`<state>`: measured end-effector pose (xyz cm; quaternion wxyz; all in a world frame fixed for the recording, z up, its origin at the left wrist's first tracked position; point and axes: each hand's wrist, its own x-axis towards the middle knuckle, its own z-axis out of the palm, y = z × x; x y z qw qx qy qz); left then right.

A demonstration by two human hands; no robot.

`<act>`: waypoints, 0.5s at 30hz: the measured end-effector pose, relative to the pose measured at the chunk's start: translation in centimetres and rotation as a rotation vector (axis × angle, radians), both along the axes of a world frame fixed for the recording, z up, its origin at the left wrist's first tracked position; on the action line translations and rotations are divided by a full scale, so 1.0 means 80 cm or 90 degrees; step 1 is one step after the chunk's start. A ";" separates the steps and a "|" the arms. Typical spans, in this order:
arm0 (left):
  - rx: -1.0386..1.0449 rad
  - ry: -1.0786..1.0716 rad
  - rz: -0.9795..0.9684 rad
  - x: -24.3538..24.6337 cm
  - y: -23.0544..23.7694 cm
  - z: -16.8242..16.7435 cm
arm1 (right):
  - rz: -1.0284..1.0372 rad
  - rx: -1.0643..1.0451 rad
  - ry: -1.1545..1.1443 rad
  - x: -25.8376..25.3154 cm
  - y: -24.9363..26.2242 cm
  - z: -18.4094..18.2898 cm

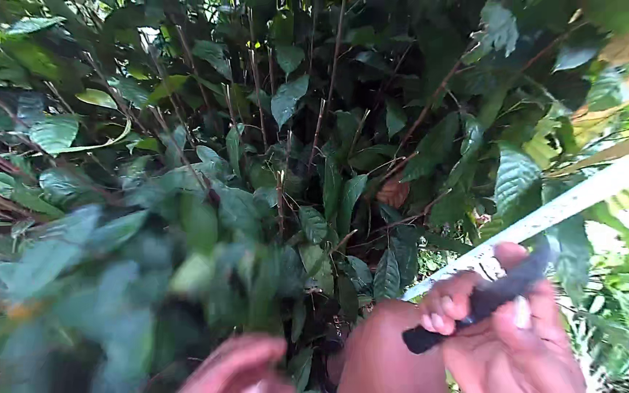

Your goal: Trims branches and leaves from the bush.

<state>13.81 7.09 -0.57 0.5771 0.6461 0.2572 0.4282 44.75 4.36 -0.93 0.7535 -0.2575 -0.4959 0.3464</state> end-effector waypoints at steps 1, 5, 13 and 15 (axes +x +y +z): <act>-0.012 0.047 0.007 0.032 0.007 -0.036 | 0.025 0.001 0.017 -0.019 0.007 0.004; -0.055 0.258 -0.041 0.107 0.098 -0.142 | 0.139 -0.074 0.051 -0.074 0.031 -0.022; -0.147 0.118 -0.018 0.095 0.119 -0.188 | 0.088 -0.371 0.029 -0.108 0.036 -0.169; -0.142 0.126 -0.035 0.102 0.120 -0.182 | 0.065 -0.310 0.057 -0.106 0.037 -0.174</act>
